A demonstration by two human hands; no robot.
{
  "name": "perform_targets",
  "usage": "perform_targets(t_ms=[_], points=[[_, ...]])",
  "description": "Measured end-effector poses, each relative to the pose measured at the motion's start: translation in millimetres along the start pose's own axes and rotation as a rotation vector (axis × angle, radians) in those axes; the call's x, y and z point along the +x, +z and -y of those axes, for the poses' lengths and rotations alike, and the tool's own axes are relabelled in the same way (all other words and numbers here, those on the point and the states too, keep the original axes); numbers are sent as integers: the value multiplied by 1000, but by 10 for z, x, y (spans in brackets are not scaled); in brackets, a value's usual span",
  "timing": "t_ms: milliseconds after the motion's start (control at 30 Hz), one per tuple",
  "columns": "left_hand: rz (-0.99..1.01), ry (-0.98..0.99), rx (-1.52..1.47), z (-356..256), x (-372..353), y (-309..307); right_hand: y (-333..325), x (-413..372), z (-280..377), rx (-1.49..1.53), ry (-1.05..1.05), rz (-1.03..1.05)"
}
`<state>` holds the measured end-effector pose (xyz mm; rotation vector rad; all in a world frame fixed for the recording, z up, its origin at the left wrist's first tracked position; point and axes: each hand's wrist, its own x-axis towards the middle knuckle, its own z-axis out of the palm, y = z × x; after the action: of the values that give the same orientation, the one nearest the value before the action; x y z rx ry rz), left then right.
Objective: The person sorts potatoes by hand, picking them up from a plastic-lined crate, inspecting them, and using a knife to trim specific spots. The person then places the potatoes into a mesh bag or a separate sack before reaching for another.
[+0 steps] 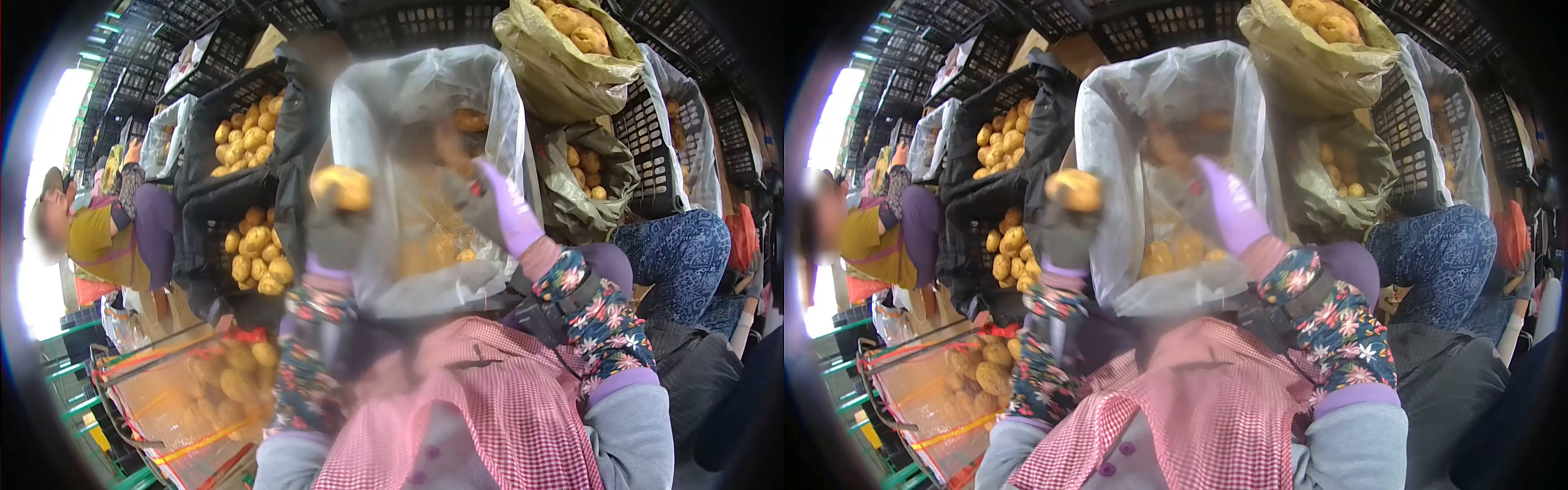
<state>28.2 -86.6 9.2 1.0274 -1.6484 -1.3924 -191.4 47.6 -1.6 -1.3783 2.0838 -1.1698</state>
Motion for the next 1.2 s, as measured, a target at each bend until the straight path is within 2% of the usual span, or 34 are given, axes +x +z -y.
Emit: perform_targets(t_ms=[33,67,100,167,233,300,367,400,433,467,500,533,600,633,667,700,733,833,933,1033,1100,1200], points=[[-15,340,827,26,148,-388,5,36,-111,3,25,19],[-58,137,403,153,285,-753,-71,119,1,5,50,37],[-102,-62,-20,307,356,-1121,-270,131,128,283,265,42],[-96,250,1245,503,236,-1888,-434,143,304,336,264,38],[138,5,962,616,-41,-2344,-547,138,411,373,261,21],[102,-395,247,1358,76,-2944,-626,122,472,427,241,-7],[450,181,1513,771,148,-2396,-683,91,505,527,203,-42],[229,-116,902,391,192,-1707,-741,98,548,548,251,-37],[-81,-231,241,11,236,-1018,-773,106,582,570,297,-33],[-29,-247,457,-213,301,-512,-779,98,618,643,284,-69],[157,-125,285,36,347,-281,-785,92,653,716,269,-104],[425,-300,425,-36,369,22,-831,102,695,733,338,-95],[930,-132,719,267,222,669,-918,113,760,715,435,-77],[1137,-24,831,449,131,946,-923,116,734,654,410,-73],[1259,22,884,635,42,1160,-926,124,692,591,387,-67],[1377,110,946,843,-42,1378,-981,141,727,601,452,-27],[1426,148,973,1036,-108,1535,-1036,160,760,609,517,13],[1496,218,1019,1466,-220,1961,-1130,115,600,520,450,116],[1490,222,1038,1730,-260,2129,-1139,135,573,552,438,198],[1434,196,1019,1760,-265,2007,-1128,166,608,546,342,222],[1380,162,990,1687,-222,1795,-1008,83,483,473,207,143],[1288,108,955,1460,-128,1445,-873,55,477,412,427,61]])
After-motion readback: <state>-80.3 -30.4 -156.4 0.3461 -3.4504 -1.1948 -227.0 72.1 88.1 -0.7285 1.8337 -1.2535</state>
